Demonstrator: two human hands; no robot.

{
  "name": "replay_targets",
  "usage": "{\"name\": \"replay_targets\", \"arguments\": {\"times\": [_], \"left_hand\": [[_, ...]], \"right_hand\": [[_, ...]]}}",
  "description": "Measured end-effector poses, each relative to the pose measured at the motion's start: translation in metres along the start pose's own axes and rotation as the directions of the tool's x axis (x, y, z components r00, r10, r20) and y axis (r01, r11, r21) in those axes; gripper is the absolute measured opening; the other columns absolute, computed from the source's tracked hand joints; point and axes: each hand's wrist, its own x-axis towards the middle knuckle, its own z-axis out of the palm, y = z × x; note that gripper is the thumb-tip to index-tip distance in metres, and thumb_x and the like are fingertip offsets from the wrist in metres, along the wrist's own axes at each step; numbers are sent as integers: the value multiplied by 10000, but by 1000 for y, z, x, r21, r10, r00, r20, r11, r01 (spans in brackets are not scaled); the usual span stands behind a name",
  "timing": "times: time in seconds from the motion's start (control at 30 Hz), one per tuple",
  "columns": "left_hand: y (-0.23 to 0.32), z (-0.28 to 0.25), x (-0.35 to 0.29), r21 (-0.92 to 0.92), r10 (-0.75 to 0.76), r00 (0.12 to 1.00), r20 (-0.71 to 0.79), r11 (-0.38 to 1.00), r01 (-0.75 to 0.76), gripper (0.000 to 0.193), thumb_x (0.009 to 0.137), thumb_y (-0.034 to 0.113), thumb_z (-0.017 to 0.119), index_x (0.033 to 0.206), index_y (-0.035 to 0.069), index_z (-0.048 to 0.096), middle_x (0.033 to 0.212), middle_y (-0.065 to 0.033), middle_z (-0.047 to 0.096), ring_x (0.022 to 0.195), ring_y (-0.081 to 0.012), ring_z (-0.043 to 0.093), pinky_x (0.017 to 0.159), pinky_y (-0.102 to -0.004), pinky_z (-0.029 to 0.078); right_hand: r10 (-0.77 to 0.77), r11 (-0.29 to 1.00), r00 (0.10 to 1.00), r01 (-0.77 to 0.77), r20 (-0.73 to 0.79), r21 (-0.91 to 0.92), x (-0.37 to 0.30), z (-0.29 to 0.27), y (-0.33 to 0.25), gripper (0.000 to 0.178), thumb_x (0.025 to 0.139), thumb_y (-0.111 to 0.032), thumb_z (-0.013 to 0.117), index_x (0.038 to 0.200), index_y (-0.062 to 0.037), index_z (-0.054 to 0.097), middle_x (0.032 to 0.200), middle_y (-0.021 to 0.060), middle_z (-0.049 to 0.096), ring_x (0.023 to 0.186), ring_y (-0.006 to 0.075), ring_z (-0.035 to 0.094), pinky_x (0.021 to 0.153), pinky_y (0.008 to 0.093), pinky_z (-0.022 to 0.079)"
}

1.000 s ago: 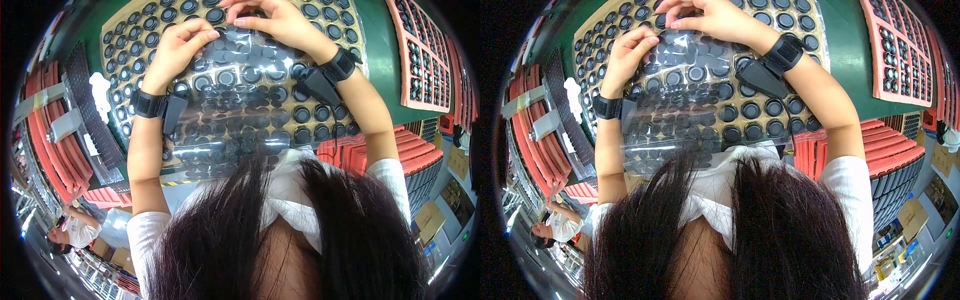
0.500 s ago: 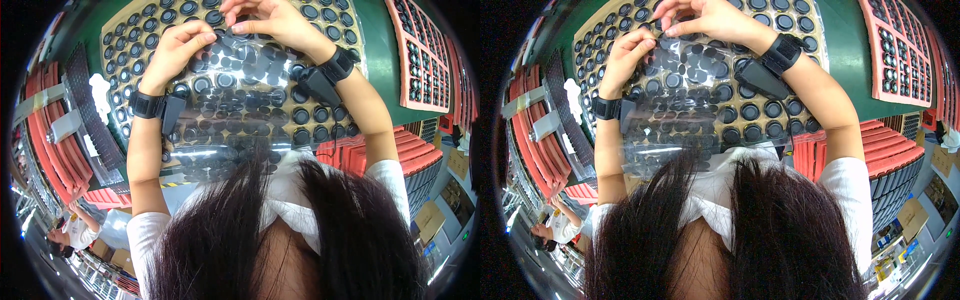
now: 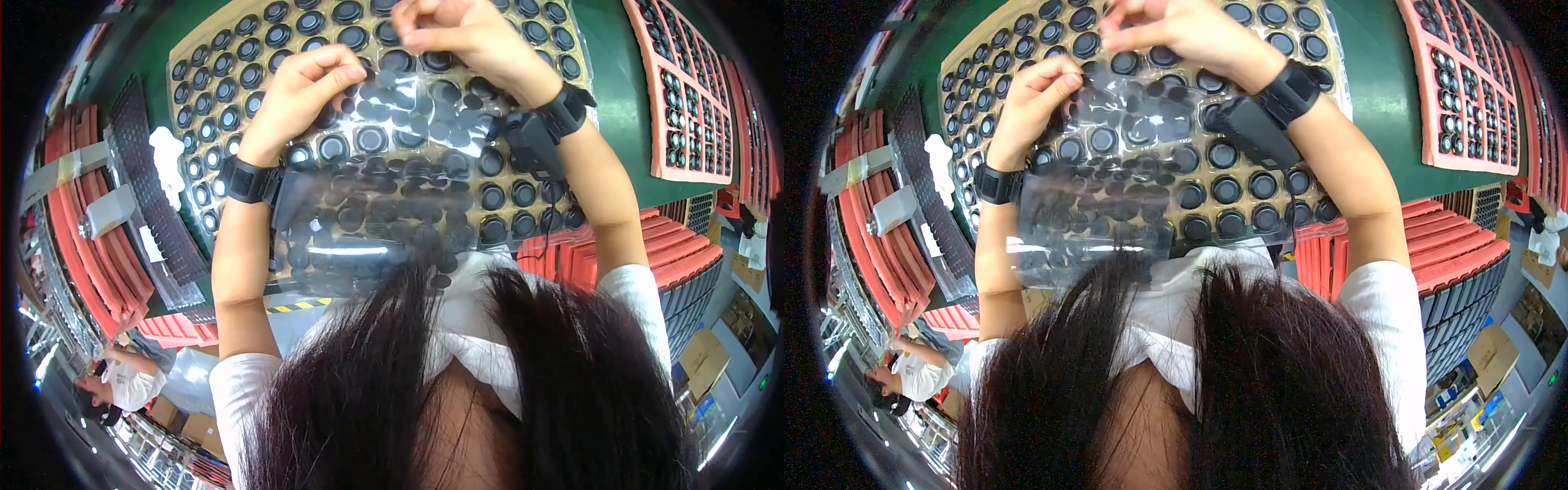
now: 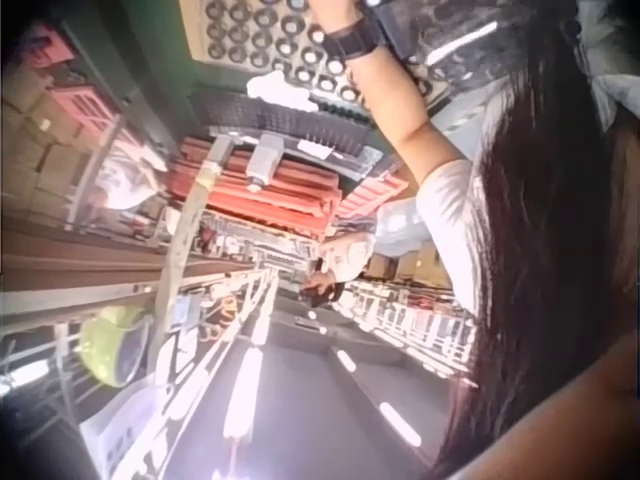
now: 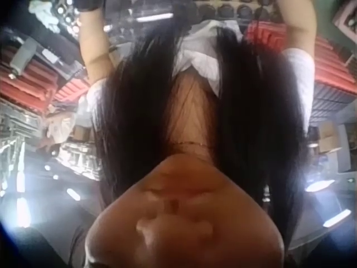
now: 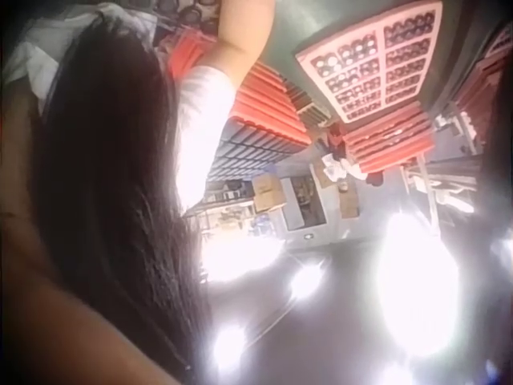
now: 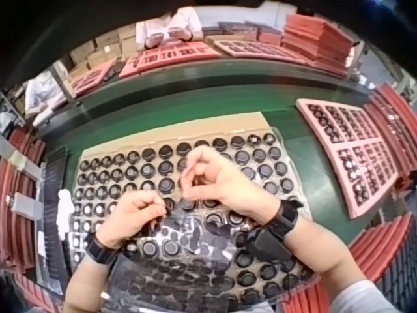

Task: Manually picking small electronic components from a large tray and placing them into a plastic shipping tray.

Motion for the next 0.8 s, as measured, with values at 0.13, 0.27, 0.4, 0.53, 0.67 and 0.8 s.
{"name": "replay_targets", "arguments": {"times": [0.13,0.27,0.4,0.53,0.67,0.8], "left_hand": [[1,1,0,10,-9,1000,9,1000,9,145,860,182,569,800,52,592,656,55,505,569,-26,452,518,-171,359],[3,2,-1,24,-7,1000,-16,1000,8,149,862,181,564,794,51,591,656,52,506,571,-27,452,520,-172,359],[4,3,0,4,-6,1000,1,1000,6,148,864,179,560,796,50,591,666,47,518,577,-29,457,525,-173,361],[5,2,0,-17,-1,1000,6,1000,1,147,866,175,557,802,47,591,676,40,528,583,-31,463,528,-174,364],[5,1,-1,-19,3,1000,10,1000,-3,145,868,170,553,812,42,592,682,36,532,589,-33,468,530,-174,368],[2,1,-1,-23,15,1000,24,1000,-14,144,868,165,552,820,36,594,685,35,533,594,-34,471,534,-173,373]], "right_hand": [[-76,988,988,56,-136,-143,-7,-8,-19,361,768,69,594,1057,-56,418,825,54,557,780,117,541,715,229,445],[-33,969,994,4,-109,-248,-4,14,-13,386,765,76,591,1085,-52,418,835,54,564,788,111,546,716,224,444],[86,986,996,-91,-37,-143,-2,22,1,410,760,79,590,1111,-47,418,838,44,565,791,103,548,725,222,440],[94,981,996,-93,-4,-170,-2,12,18,376,776,-31,618,1124,-69,480,863,14,585,847,115,555,775,242,441],[73,978,997,-69,15,-197,-2,11,17,396,791,-37,612,1162,-61,477,894,1,592,901,104,550,819,244,438],[120,982,992,-113,42,-153,-3,18,6,409,792,-15,607,1174,-48,466,909,9,591,914,99,548,838,239,431]]}}
